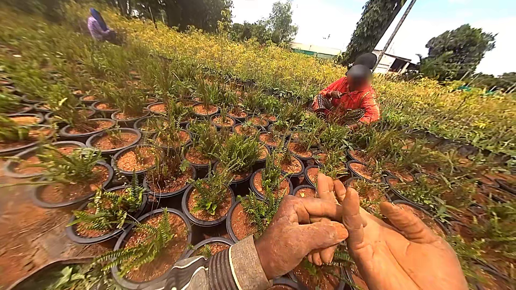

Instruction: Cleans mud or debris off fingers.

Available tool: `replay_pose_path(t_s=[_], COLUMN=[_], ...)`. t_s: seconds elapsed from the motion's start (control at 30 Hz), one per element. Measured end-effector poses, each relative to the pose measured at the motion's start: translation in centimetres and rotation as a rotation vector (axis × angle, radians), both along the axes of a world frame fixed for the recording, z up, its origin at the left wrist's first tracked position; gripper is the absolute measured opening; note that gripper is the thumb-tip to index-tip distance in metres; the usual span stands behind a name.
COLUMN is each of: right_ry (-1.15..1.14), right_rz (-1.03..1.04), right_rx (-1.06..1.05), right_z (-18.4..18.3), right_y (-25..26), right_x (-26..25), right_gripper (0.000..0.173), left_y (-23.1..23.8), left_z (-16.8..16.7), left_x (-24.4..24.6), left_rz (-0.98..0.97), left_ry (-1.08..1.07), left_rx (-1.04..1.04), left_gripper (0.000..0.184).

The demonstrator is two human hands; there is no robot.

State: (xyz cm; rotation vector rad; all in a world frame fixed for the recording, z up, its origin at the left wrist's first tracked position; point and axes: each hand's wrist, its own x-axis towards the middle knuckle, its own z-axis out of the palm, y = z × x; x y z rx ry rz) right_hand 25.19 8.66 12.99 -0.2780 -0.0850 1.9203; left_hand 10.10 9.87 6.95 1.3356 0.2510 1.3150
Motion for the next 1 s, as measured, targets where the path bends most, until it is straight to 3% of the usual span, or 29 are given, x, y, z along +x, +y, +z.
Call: replay_pose_path(t_s=[0.2, 0.4, 0.63, 1.0], right_ry=[-0.079, -0.099, -0.051, -0.083], right_rz=[0.011, 0.016, -0.051, 0.011], right_rx=[0.033, 0.097, 0.04, -0.029], right_z=[0.0, -0.1, -0.4, -1.0], right_y=[0.3, -0.2, -0.1, 1.0], right_x=[0.5, 0.5, 0.1, -0.8], right_gripper=[0.086, 0.108, 0.09, 0.097], left_y=[0.4, 0.8, 1.0, 2.1], left_z=[-0.4, -0.8, 0.2, 0.0], left_x=[-0.3, -0.5, -1.7, -3.4], left_rz=[-0.003, -0.01, 0.131, 0.225], left_ry=[-0.015, -0.023, 0.061, 0.187], left_rx=[0.016, 0.076, 0.076, 0.355], left_gripper=[0.007, 0.009, 0.042, 0.027])
